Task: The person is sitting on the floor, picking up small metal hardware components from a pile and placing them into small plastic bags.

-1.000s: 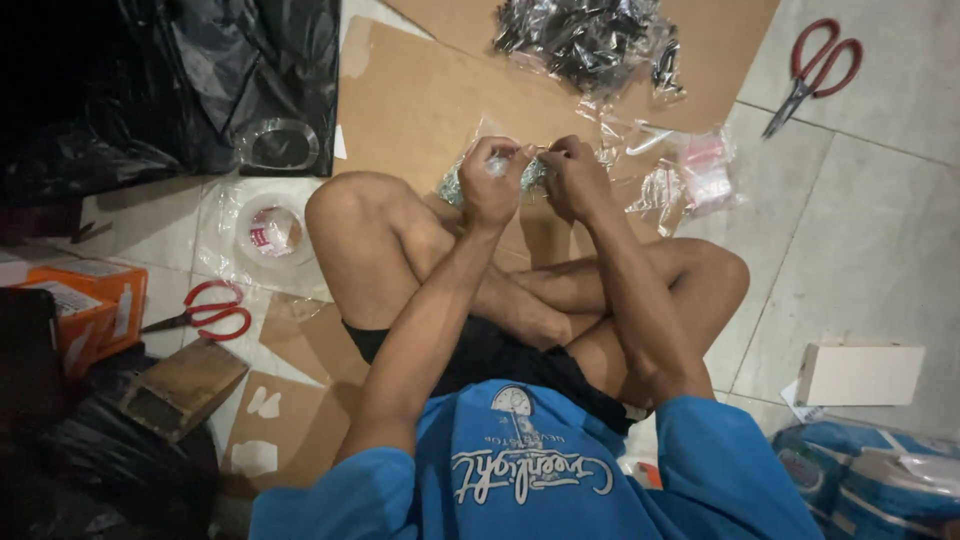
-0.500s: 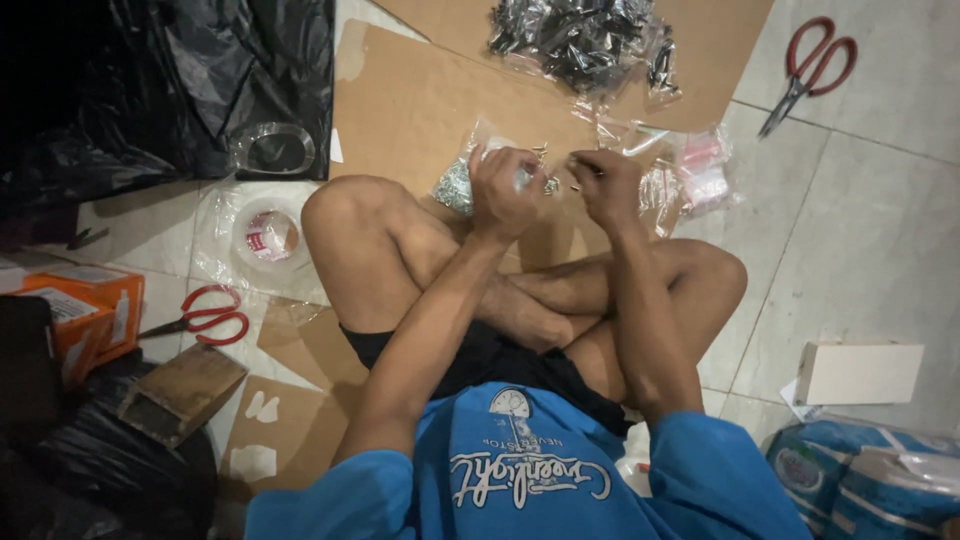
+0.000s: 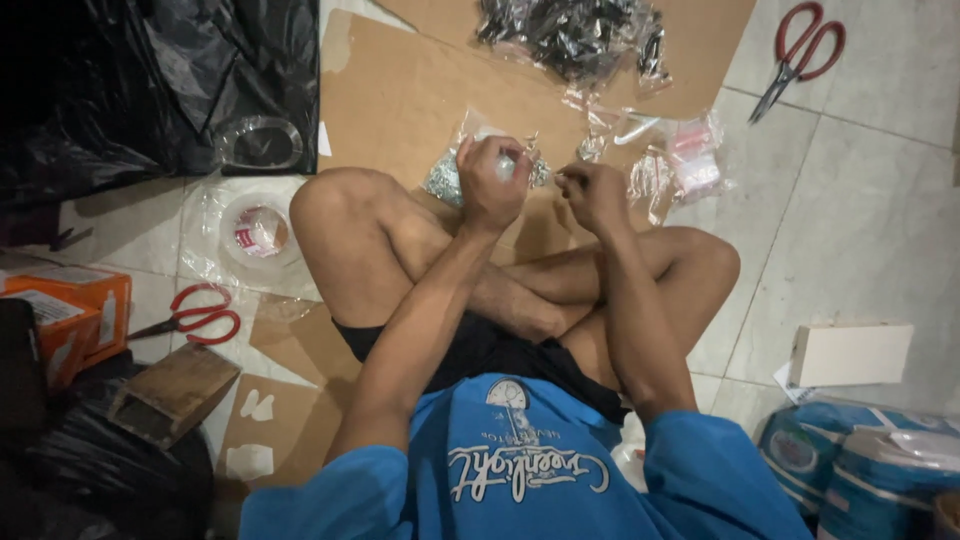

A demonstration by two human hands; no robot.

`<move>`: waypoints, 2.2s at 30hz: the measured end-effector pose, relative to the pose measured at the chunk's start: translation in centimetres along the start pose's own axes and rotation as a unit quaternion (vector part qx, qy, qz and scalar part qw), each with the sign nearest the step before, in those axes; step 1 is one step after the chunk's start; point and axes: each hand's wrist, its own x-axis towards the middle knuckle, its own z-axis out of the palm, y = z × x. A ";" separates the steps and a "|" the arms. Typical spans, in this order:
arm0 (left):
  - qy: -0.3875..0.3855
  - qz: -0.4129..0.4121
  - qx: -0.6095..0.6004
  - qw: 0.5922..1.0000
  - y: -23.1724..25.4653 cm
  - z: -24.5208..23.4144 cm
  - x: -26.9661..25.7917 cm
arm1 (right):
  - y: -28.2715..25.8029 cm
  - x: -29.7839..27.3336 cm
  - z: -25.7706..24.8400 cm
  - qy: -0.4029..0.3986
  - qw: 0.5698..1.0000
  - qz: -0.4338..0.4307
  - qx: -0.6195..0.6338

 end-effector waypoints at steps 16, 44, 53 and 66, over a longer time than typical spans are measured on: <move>-0.018 -0.005 -0.035 0.999 1.6 -1.3 0.2 | 4.8 -0.2 4.3 -0.027 0.987 0.023 -0.154; 0.001 0.094 -0.052 0.994 1.9 -0.4 -0.1 | -6.8 -1.5 -5.4 0.210 0.942 -0.242 0.101; -0.002 0.034 -0.067 0.997 1.0 -0.3 0.0 | 6.3 2.8 2.4 -0.037 0.979 0.002 -0.198; -0.012 0.038 -0.072 0.997 1.7 -0.8 0.4 | 4.2 2.2 3.2 -0.054 0.964 -0.041 -0.259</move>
